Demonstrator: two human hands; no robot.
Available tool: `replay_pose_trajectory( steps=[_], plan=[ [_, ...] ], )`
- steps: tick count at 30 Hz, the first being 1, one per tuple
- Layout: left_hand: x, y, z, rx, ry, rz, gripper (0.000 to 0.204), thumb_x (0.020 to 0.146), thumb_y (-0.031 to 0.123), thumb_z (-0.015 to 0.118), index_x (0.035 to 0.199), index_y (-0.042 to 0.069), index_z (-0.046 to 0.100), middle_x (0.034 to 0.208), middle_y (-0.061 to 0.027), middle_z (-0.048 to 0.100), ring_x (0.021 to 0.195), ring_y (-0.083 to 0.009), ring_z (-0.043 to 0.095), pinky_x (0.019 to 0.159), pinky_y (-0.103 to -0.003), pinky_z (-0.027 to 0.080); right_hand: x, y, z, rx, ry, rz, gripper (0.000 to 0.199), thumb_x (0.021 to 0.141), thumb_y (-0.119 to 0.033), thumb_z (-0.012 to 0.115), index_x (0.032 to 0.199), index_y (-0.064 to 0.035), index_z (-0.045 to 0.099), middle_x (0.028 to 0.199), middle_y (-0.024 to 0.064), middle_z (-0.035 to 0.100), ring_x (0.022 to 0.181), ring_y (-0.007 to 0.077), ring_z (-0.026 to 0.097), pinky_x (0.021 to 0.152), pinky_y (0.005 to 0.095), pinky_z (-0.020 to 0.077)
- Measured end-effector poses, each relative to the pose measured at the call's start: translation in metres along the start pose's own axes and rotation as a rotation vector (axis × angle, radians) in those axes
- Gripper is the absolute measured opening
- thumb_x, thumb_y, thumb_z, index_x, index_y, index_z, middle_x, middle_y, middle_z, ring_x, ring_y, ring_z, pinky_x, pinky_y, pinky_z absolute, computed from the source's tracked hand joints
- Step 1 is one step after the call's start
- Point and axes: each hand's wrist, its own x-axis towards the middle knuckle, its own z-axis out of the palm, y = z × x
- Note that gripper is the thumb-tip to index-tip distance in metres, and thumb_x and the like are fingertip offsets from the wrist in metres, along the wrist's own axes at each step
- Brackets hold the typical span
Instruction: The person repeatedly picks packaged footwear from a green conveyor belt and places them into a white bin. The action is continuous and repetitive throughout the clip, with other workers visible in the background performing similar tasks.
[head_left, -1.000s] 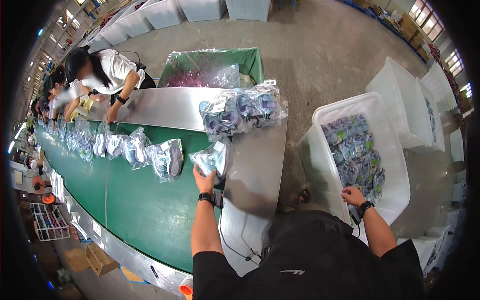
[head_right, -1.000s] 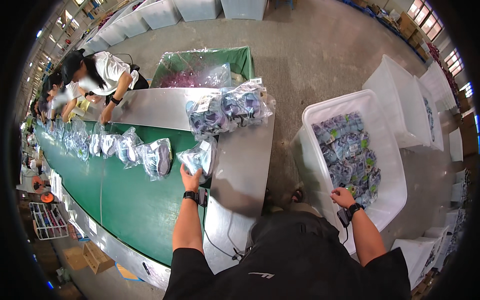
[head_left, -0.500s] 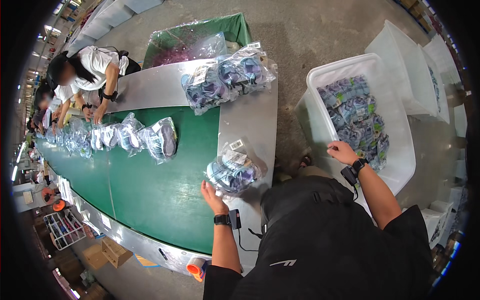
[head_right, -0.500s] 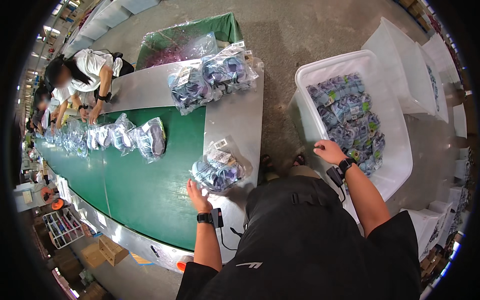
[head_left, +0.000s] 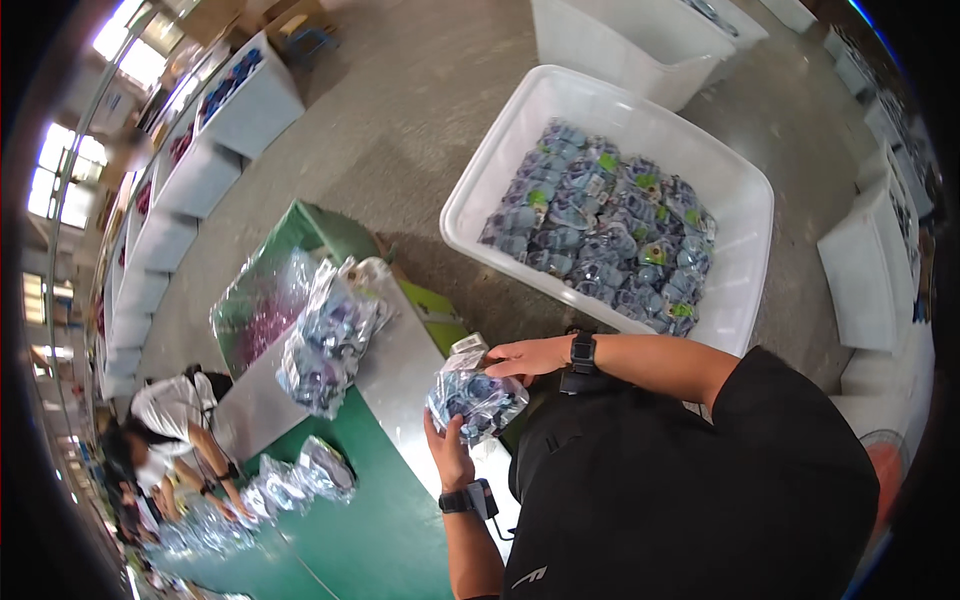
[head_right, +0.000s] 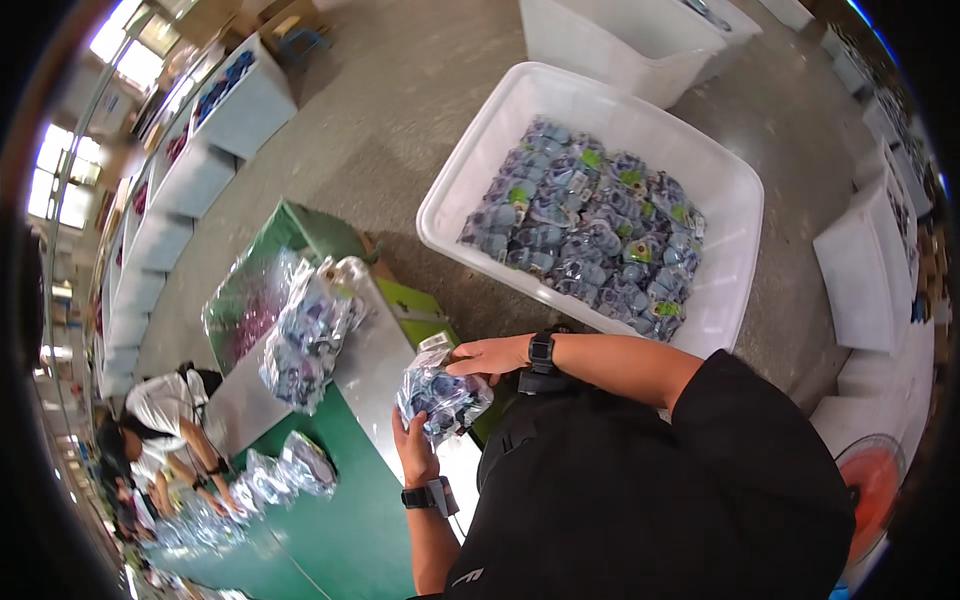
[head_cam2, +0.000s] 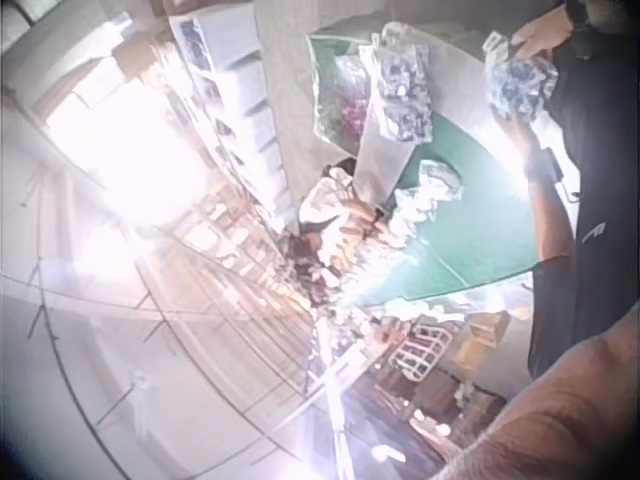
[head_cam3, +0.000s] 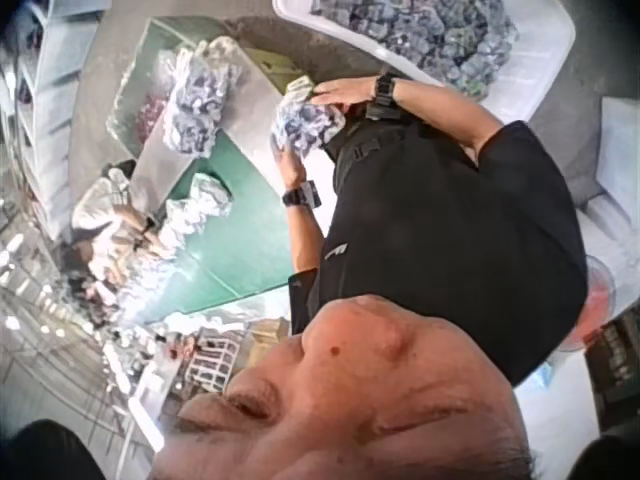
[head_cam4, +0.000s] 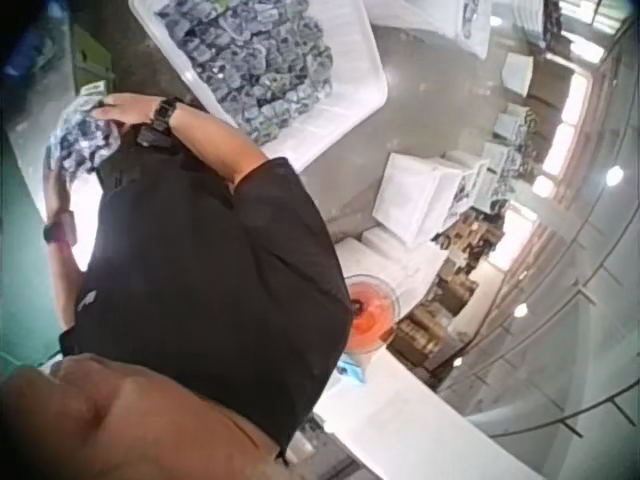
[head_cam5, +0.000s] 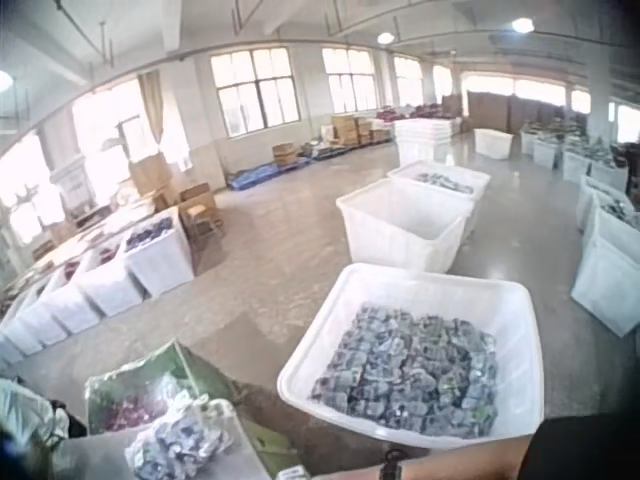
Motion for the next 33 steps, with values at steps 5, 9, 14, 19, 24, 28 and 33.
replay_pose_trajectory(
  steps=[5,9,14,19,24,28,33],
  plan=[
    [0.004,0.006,0.089,0.087,-0.184,-0.056,0.072,0.091,0.006,0.058,0.148,0.002,0.014,0.127,-0.0180,0.050,0.110,-0.0235,0.055,0.091,-0.035,0.047,-0.046,0.022,-0.043,0.226,0.166,-0.036,0.066,0.085,-0.035,0.070,0.133,-0.0003,0.041,0.118,0.0059,0.054,0.101,0.0108,0.052,0.079,0.0264,0.0480],
    [-0.003,0.004,0.147,0.145,-0.307,-0.197,0.056,0.096,0.011,0.052,0.145,0.003,0.026,0.129,-0.0144,0.051,0.116,-0.0241,0.053,0.095,-0.037,0.046,-0.085,0.051,-0.093,0.321,0.320,0.045,0.061,0.080,-0.025,0.072,0.129,0.0009,0.045,0.111,0.0077,0.059,0.083,0.0133,0.061,0.072,0.0303,0.0532],
    [0.017,-0.040,0.139,0.497,-0.315,-0.253,0.051,0.095,0.017,0.057,0.139,0.002,0.037,0.117,-0.0120,0.058,0.098,-0.0189,0.061,0.078,-0.034,0.053,-0.134,0.122,-0.158,0.332,0.663,0.117,0.068,0.073,-0.037,0.075,0.121,0.0037,0.048,0.090,0.0056,0.058,0.070,0.0149,0.059,0.052,0.0347,0.0499],
    [0.015,-0.074,0.090,0.735,-0.126,-0.239,0.048,0.092,0.017,0.061,0.133,-0.002,0.043,0.104,-0.0116,0.062,0.083,-0.0176,0.063,0.063,-0.028,0.053,-0.195,0.193,-0.198,0.493,0.961,0.104,0.066,0.070,-0.037,0.077,0.113,0.0057,0.050,0.087,0.0105,0.059,0.058,0.0189,0.060,0.045,0.0348,0.0499],
    [-0.008,-0.099,0.035,0.754,-0.008,-0.333,0.046,0.091,0.017,0.062,0.128,-0.005,0.046,0.093,-0.0121,0.064,0.078,-0.0153,0.063,0.057,-0.025,0.053,-0.253,0.228,-0.221,0.771,1.069,0.169,0.039,0.078,-0.036,0.070,0.074,0.0011,0.060,0.069,0.0093,0.059,0.052,0.0219,0.060,0.045,0.0379,0.0524],
    [-0.028,-0.096,0.039,0.681,0.058,-0.431,0.041,0.091,0.017,0.062,0.123,-0.005,0.048,0.092,-0.0122,0.064,0.075,-0.0153,0.062,0.057,-0.026,0.054,-0.277,0.265,-0.249,1.099,1.203,0.119,0.031,0.086,-0.036,0.060,0.081,-0.0059,0.056,0.063,0.0098,0.056,0.044,0.0235,0.055,0.043,0.0383,0.0495],
    [-0.029,-0.098,0.022,0.623,0.101,-0.459,0.042,0.092,0.016,0.061,0.126,-0.002,0.045,0.094,-0.0109,0.064,0.076,-0.0167,0.063,0.059,-0.030,0.055,-0.290,0.255,-0.287,1.457,1.285,-0.383,0.032,0.090,-0.037,0.055,0.104,-0.0083,0.056,0.093,0.0102,0.064,0.082,0.0232,0.064,0.067,0.0380,0.0553]
  ],
)
